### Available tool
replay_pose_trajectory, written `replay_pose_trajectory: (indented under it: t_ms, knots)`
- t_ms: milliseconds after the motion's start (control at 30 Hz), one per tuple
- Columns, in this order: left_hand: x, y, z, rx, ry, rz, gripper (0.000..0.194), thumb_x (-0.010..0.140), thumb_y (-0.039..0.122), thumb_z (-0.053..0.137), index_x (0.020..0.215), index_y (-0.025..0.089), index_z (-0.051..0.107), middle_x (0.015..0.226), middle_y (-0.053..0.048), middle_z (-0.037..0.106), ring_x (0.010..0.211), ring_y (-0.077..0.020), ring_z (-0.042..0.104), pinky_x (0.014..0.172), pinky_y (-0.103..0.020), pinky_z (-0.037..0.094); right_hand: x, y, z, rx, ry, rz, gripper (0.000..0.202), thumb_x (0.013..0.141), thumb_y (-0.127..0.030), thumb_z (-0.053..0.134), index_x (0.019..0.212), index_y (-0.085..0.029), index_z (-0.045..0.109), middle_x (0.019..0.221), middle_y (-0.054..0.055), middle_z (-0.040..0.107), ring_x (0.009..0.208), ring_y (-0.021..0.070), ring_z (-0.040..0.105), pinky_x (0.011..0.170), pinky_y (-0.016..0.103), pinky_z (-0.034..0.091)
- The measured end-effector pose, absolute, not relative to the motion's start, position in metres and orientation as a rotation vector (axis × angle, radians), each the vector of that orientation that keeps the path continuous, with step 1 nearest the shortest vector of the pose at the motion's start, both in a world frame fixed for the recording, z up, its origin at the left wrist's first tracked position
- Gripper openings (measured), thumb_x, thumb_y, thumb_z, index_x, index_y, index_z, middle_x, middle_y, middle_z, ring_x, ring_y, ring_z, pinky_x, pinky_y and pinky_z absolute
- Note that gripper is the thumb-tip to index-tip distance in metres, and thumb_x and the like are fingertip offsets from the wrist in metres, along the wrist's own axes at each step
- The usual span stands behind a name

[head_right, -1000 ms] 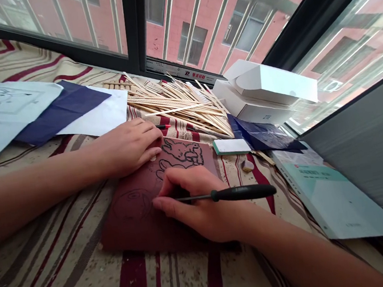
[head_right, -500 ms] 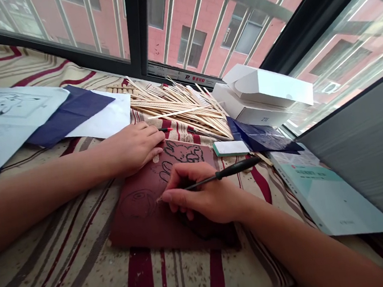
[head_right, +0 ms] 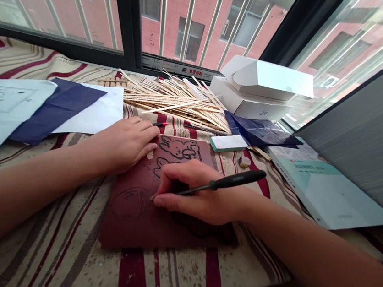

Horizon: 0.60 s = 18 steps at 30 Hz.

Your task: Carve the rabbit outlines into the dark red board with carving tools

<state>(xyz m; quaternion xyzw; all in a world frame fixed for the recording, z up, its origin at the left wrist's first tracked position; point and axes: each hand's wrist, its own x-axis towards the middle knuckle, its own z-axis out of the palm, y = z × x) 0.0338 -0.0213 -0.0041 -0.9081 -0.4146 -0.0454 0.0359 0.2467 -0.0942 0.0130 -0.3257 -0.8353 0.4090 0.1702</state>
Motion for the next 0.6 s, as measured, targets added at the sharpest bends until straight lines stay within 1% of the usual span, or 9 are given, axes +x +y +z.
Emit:
replay_pose_trajectory:
  t_ms: [67, 133, 200, 300, 367, 400, 467, 533, 600]
  knots:
    - [0.034, -0.022, -0.003, -2.781, -1.268, -0.122, 0.044, 0.103, 0.034, 0.036, 0.131, 0.013, 0.064, 0.125, -0.019, 0.069, 0.12, -0.032, 0.06, 0.101, -0.046, 0.047, 0.247, -0.095, 0.013, -0.905, -2.335, 1.217, 0.02, 0.091, -0.023, 0.074, 0.075, -0.015, 0.065, 0.07, 0.001, 0.071, 0.066, 0.0093, 0.065, 0.061, 0.018, 0.051]
    - [0.034, -0.023, -0.002, -2.778, -1.269, -0.096, 0.044, 0.104, 0.034, 0.035, 0.13, 0.013, 0.063, 0.125, -0.019, 0.069, 0.121, -0.0315, 0.06, 0.102, -0.045, 0.048, 0.247, -0.097, 0.014, -0.922, -2.213, 1.266, 0.019, 0.091, -0.023, 0.074, 0.077, -0.015, 0.066, 0.069, 0.0, 0.07, 0.058, 0.0071, 0.061, 0.053, 0.016, 0.047]
    - [0.034, -0.023, -0.001, -2.781, -1.257, -0.081, 0.044, 0.104, 0.033, 0.033, 0.129, 0.012, 0.064, 0.127, -0.02, 0.067, 0.124, -0.0324, 0.059, 0.104, -0.047, 0.048, 0.248, -0.098, 0.018, -0.944, -2.085, 1.236, 0.015, 0.09, -0.022, 0.076, 0.081, -0.015, 0.066, 0.068, -0.001, 0.067, 0.054, 0.0056, 0.056, 0.048, 0.015, 0.044]
    - [0.034, -0.022, -0.002, -2.786, -1.245, -0.088, 0.045, 0.104, 0.033, 0.032, 0.126, 0.012, 0.065, 0.128, -0.021, 0.066, 0.126, -0.034, 0.059, 0.107, -0.05, 0.048, 0.251, -0.098, 0.027, -0.938, -2.056, 1.096, 0.012, 0.088, -0.019, 0.078, 0.085, -0.016, 0.067, 0.067, -0.004, 0.062, 0.056, 0.0054, 0.054, 0.051, 0.015, 0.044]
    - [0.032, -0.022, -0.003, -2.79, -1.267, -0.106, 0.044, 0.103, 0.032, 0.034, 0.123, 0.011, 0.066, 0.129, -0.022, 0.066, 0.125, -0.0343, 0.06, 0.107, -0.051, 0.049, 0.254, -0.095, 0.032, -0.938, -2.072, 1.036, 0.012, 0.087, -0.018, 0.079, 0.085, -0.015, 0.068, 0.069, -0.003, 0.063, 0.059, 0.0058, 0.055, 0.053, 0.016, 0.045]
    - [0.031, -0.023, -0.002, -2.799, -1.265, -0.145, 0.043, 0.102, 0.032, 0.036, 0.121, 0.01, 0.067, 0.131, -0.023, 0.065, 0.125, -0.0343, 0.061, 0.108, -0.052, 0.049, 0.256, -0.093, 0.034, -0.952, -2.062, 1.035, 0.012, 0.086, -0.018, 0.079, 0.084, -0.015, 0.069, 0.071, -0.002, 0.065, 0.059, 0.006, 0.056, 0.053, 0.016, 0.046]
    - [0.029, -0.026, 0.003, -2.865, -1.212, -0.349, 0.039, 0.099, 0.027, 0.039, 0.121, 0.01, 0.067, 0.138, -0.021, 0.063, 0.129, -0.0319, 0.059, 0.113, -0.05, 0.047, 0.259, -0.088, 0.034, -0.999, -2.005, 1.091, 0.013, 0.085, -0.021, 0.081, 0.086, -0.014, 0.071, 0.073, 0.0, 0.068, 0.058, 0.0062, 0.057, 0.052, 0.017, 0.046]
    - [0.028, -0.032, 0.011, -3.02, -1.078, -0.627, 0.036, 0.094, 0.019, 0.043, 0.122, 0.014, 0.066, 0.138, -0.015, 0.065, 0.129, -0.0247, 0.06, 0.114, -0.042, 0.047, 0.26, -0.083, 0.032, -1.021, -1.905, 1.217, 0.017, 0.085, -0.027, 0.083, 0.088, -0.013, 0.073, 0.072, 0.001, 0.07, 0.055, 0.0063, 0.057, 0.05, 0.018, 0.046]
    - [0.028, -0.039, 0.02, -3.197, -0.93, -0.811, 0.036, 0.09, 0.015, 0.046, 0.12, 0.018, 0.066, 0.128, -0.008, 0.072, 0.118, -0.0176, 0.065, 0.106, -0.033, 0.05, 0.259, -0.079, 0.029, -0.996, -1.821, 1.329, 0.023, 0.083, -0.031, 0.085, 0.089, -0.012, 0.073, 0.072, 0.002, 0.072, 0.054, 0.0068, 0.059, 0.05, 0.019, 0.048]
